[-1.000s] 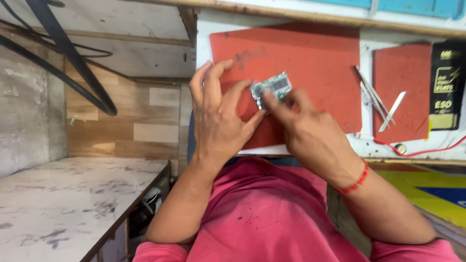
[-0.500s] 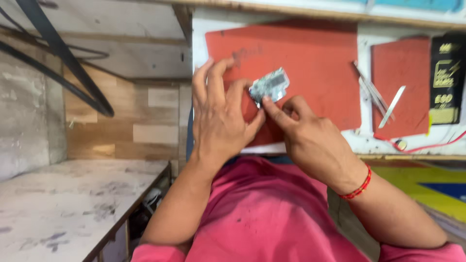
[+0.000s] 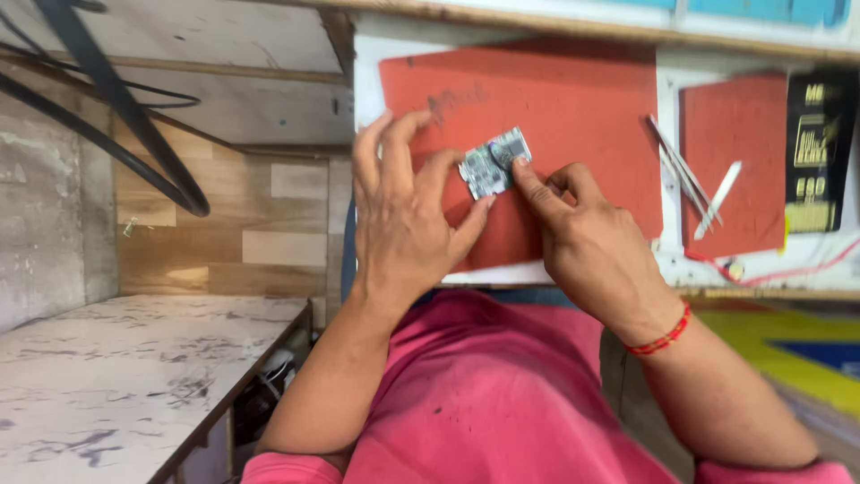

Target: The person uses a hot air gun to apply heat to a small circuit board placed on a red mat. They hold the board with one hand while directing the hot air with the other, then briefly inspect the board after heating.

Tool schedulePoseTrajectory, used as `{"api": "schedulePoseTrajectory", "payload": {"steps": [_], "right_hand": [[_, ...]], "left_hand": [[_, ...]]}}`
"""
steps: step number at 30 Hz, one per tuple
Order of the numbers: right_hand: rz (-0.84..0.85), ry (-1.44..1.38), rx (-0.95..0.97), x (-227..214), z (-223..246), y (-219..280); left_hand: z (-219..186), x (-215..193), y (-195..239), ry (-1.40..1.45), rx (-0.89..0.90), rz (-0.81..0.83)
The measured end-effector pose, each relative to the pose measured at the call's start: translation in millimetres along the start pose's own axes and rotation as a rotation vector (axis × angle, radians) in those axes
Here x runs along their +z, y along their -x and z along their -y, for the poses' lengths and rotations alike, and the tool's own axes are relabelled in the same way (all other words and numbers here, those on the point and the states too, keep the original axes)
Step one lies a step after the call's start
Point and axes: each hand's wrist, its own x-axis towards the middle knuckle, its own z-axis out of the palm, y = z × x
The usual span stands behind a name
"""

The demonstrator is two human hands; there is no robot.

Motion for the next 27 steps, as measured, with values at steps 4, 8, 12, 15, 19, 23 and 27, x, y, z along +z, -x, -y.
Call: {"api": "schedulePoseTrajectory", "payload": {"steps": [4, 8, 12, 15, 19, 23, 27], "right_hand": [[-0.021, 0.006, -0.013, -6.3, 14.6, 8.3], [-0.065, 0.023, -0.046, -25.4, 26.0, -12.4], [-0.036, 0.012, -0.044, -17.8, 26.3, 1.3], [-0.05, 0.006, -0.029, -23.5, 23.9, 0.6], [-0.126, -0.027, -0.047, -6.5, 10.8, 15.2], [0.029, 0.004, -0.088, 10.7, 0.0, 29.7], [-0.068, 0.024, -0.052, -3.9, 4.6, 8.9]], "left_hand": [[-2.2, 2.1, 9.8, 0.009, -0.001, 0.021], [-1.1, 0.3, -10.9, -0.01, 0.037, -0.039], [-3.8, 1.5, 7.9, -0.008, 0.0, 0.017], [-4.1, -0.2, -3.8, -0.002, 0.026, -0.017], [-0.7, 0.8, 1.4, -0.014, 0.018, -0.006], [0.4, 3.2, 3.0, -0.016, 0.021, 0.016], [-0.8, 0.2, -0.9, -0.003, 0.005, 0.013]]}}
